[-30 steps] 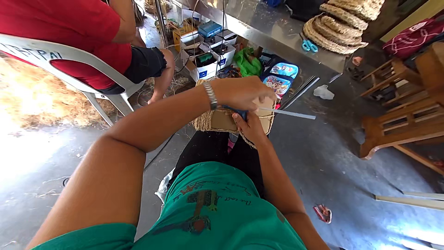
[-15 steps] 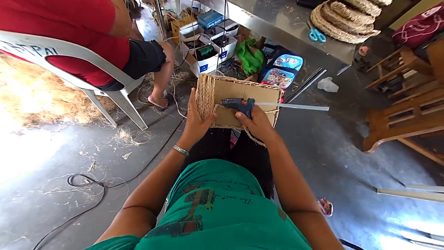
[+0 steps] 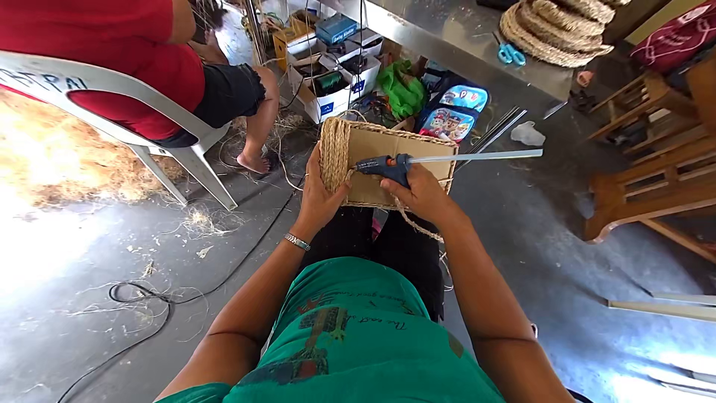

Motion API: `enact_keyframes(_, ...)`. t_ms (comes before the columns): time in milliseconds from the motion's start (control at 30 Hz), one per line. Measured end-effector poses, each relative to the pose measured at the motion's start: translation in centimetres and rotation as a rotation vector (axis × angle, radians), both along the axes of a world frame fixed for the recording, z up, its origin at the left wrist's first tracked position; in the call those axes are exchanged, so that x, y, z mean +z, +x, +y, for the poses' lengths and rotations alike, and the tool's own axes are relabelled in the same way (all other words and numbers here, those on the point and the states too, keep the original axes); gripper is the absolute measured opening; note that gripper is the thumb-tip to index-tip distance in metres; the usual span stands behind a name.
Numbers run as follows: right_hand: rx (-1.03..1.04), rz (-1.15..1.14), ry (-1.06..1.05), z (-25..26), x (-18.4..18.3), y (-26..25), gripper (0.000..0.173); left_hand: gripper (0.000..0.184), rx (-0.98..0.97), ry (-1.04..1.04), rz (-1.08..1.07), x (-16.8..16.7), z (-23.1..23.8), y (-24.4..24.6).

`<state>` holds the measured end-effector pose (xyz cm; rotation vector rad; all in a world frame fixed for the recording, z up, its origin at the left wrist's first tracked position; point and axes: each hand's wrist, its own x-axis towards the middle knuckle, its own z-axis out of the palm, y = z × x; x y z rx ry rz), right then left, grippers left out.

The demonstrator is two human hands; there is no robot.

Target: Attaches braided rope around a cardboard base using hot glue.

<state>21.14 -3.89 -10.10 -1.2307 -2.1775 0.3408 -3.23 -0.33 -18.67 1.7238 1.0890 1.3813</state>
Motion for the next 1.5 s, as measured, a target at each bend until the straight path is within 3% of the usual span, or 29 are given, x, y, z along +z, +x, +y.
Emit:
enact_keyframes(533,-0.057,-0.027,0.02,-0.4,1.1,0.4,0.045,0.098,0.02,0.026,0.066,-0.4,-1.0,-0.2)
enact_keyframes(800,-0.062,0.035,0.166,1.0,2.0,0.1,0.047,0.097,-0.009,0.03,0.049,-0.5,-0.3,-0.2)
enact_keyframes(1100,-0.13,0.042,0.041,1.2,1.6,-0.1,0.045,0.102,-0.023,0.075,0.041,-1.2,0.3,-0.3)
enact_keyframes(1500,-0.103,0.114,0.053,1.0,0.4,-0.4,0.052,0.101,-0.024,0.079,0.053,-1.0,0.1,-0.7)
